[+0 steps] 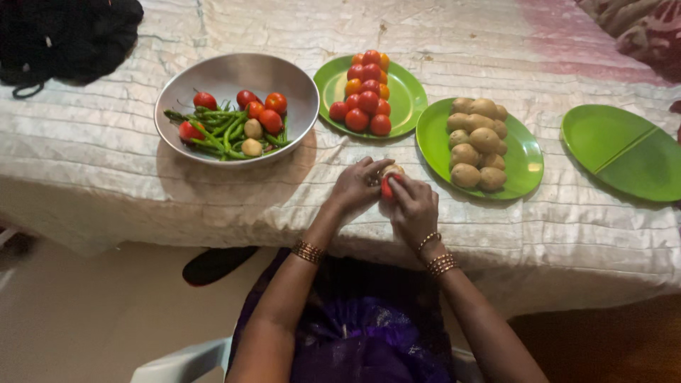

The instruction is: The person sits at a table and peels potatoes using a red peeler. They hold the potato in their left hand and scrape the skin off with the peeler in their right hand. The peeled potatoes are placed on a green plate alongside other potatoes, while tomatoes and green beans are visible in a bowl nearby.

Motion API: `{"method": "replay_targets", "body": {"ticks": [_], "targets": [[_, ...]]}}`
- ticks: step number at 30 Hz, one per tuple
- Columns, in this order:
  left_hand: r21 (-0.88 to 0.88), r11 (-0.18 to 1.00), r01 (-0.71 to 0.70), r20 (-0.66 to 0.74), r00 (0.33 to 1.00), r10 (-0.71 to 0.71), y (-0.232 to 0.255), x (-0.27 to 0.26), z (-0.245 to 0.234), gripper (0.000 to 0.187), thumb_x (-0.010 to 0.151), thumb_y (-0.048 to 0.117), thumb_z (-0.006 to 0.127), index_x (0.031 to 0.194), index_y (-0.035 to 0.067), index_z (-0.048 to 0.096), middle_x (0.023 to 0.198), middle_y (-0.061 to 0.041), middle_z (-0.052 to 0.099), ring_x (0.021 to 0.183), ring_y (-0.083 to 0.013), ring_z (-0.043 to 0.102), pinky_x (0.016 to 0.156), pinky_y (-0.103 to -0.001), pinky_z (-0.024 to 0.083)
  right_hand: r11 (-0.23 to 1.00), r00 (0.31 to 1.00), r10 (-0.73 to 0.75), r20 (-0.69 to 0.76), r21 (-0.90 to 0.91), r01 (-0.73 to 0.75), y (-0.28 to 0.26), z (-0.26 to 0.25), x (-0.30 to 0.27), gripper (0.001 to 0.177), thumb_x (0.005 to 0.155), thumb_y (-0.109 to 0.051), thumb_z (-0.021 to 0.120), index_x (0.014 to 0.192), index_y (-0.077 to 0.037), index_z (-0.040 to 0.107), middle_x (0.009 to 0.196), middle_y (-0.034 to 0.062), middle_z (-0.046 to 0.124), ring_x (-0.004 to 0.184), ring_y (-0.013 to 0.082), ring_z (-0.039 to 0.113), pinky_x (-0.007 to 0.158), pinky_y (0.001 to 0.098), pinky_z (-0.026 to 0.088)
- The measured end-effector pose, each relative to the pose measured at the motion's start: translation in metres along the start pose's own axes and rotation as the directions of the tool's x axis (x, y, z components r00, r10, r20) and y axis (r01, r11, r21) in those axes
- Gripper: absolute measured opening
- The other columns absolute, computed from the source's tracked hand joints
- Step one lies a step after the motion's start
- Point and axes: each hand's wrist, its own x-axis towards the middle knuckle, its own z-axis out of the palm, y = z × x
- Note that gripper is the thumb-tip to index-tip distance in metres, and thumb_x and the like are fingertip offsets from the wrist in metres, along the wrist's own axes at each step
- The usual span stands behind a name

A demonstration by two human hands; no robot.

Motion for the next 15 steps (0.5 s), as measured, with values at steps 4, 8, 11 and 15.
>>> {"method": "replay_targets", "body": {"ticks": [4, 8, 11, 15], "targets": [[-0.015, 0.996, -0.09, -0.077, 0.993, 0.088, -0.007, -0.001, 0.005, 0.055, 0.082, 0.023, 0.078, 0.136, 0.02, 0.068, 0.112, -0.007, 0.065, 0.098, -0.0236, 0.069, 0.088, -0.038, 0.057, 0.988, 0.986, 0.156, 0.056, -0.024, -0.155, 0.017, 0.009, -0.006, 0.051, 0.082, -0.011, 0.063, 0.132, -0.01, 0.069, 0.135, 0.007, 0.064, 0.119, 0.0306, 0.057, 0.097, 0.0468, 0.044], [-0.049, 0.999, -0.022, -0.035, 0.999, 0.021, -0.007, -0.001, 0.004, 0.063, 0.078, 0.029, 0.08, 0.138, 0.018, 0.063, 0.113, -0.007, 0.064, 0.095, -0.0238, 0.069, 0.086, -0.037, 0.057, 0.971, 0.965, 0.239, 0.111, -0.048, -0.235, 0.023, 0.009, -0.008, 0.047, 0.083, -0.015, 0.062, 0.129, -0.012, 0.069, 0.133, 0.0059, 0.064, 0.119, 0.0305, 0.056, 0.095, 0.0484, 0.044], [0.031, 0.998, -0.051, -0.056, 0.997, 0.053, -0.008, 0.004, 0.005, 0.074, 0.073, 0.035, 0.084, 0.14, 0.016, 0.06, 0.109, -0.007, 0.067, 0.095, -0.0242, 0.069, 0.086, -0.038, 0.056, 0.971, 0.966, 0.239, 0.099, -0.046, -0.235, 0.026, 0.012, -0.006, 0.046, 0.083, -0.016, 0.063, 0.128, -0.013, 0.07, 0.133, 0.0045, 0.064, 0.118, 0.0305, 0.056, 0.096, 0.0484, 0.044], [0.048, 0.998, 0.029, -0.033, 0.999, -0.028, -0.009, 0.006, 0.007, 0.071, 0.073, 0.038, 0.084, 0.137, 0.015, 0.061, 0.106, -0.005, 0.068, 0.094, -0.021, 0.07, 0.086, -0.036, 0.056, 0.962, 0.953, 0.272, 0.131, -0.037, -0.27, 0.031, 0.016, -0.008, 0.044, 0.086, -0.016, 0.062, 0.129, -0.013, 0.071, 0.133, 0.0041, 0.063, 0.116, 0.0297, 0.057, 0.094, 0.0473, 0.044]]}}
